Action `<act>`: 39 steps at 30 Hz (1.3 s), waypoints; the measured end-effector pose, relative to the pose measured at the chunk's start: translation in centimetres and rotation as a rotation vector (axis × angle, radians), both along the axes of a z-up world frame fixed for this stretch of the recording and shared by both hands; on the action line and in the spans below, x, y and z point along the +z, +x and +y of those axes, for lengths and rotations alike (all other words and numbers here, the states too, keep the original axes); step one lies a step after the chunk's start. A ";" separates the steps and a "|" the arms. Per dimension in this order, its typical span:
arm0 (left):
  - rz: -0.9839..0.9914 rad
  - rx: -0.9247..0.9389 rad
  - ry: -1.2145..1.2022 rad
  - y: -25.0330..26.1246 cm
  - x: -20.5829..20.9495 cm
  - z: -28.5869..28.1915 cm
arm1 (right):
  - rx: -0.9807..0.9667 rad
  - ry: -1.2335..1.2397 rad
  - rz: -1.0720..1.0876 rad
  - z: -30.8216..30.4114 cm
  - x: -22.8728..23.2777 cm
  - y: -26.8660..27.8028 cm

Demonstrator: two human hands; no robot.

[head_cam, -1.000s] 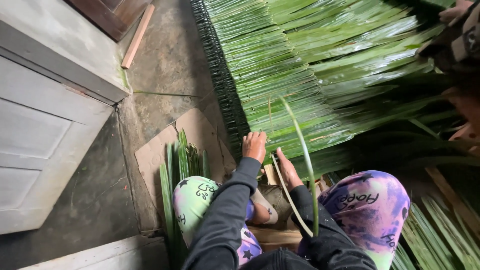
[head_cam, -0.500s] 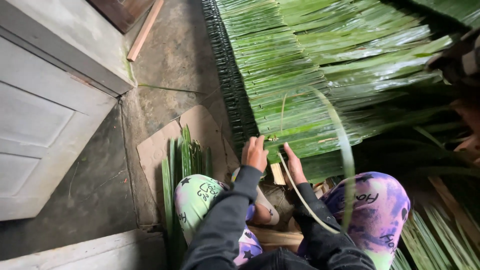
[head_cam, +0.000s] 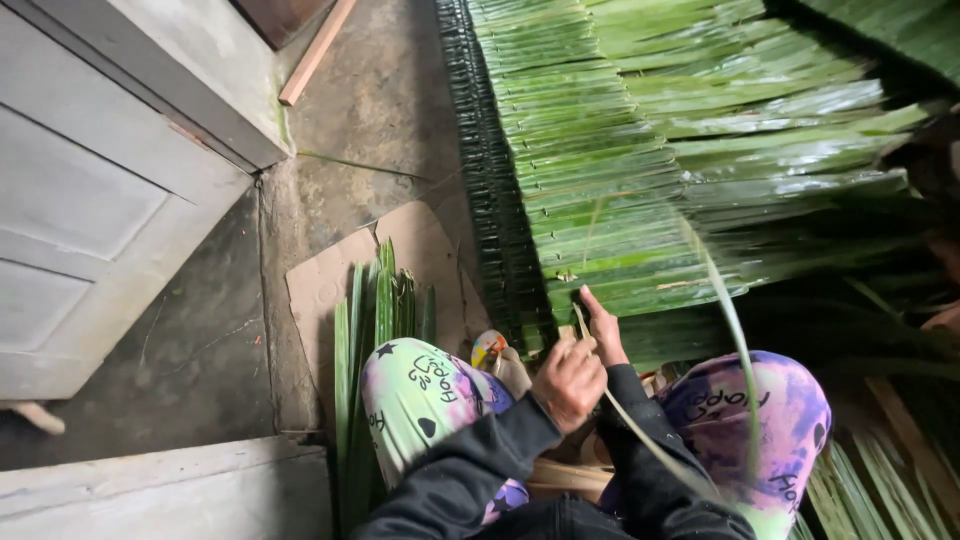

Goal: Weaving palm leaves by folding them over a wooden stick and securing them with a thin strip to create thatch.

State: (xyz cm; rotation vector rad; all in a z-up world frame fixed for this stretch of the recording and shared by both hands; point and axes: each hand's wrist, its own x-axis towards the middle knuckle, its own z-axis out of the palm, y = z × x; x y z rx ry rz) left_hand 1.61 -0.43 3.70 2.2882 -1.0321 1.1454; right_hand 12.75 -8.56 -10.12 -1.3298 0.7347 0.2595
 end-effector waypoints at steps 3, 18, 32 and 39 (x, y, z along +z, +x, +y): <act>-0.005 -0.061 -0.016 -1.5 1.8 -0.4 | -0.061 0.043 0.038 -0.6 -2.1 -0.3; 0.337 -0.145 -0.014 -6.1 5.5 -0.6 | -0.080 0.250 0.007 -1.4 -0.2 -1.1; 0.443 -0.118 -0.098 -5.6 0.6 -0.9 | 0.239 0.687 0.157 -3.8 -3.7 -2.7; 0.262 -0.067 -0.064 -4.6 -5.9 -1.7 | -0.119 0.575 0.193 -5.7 -12.8 -3.5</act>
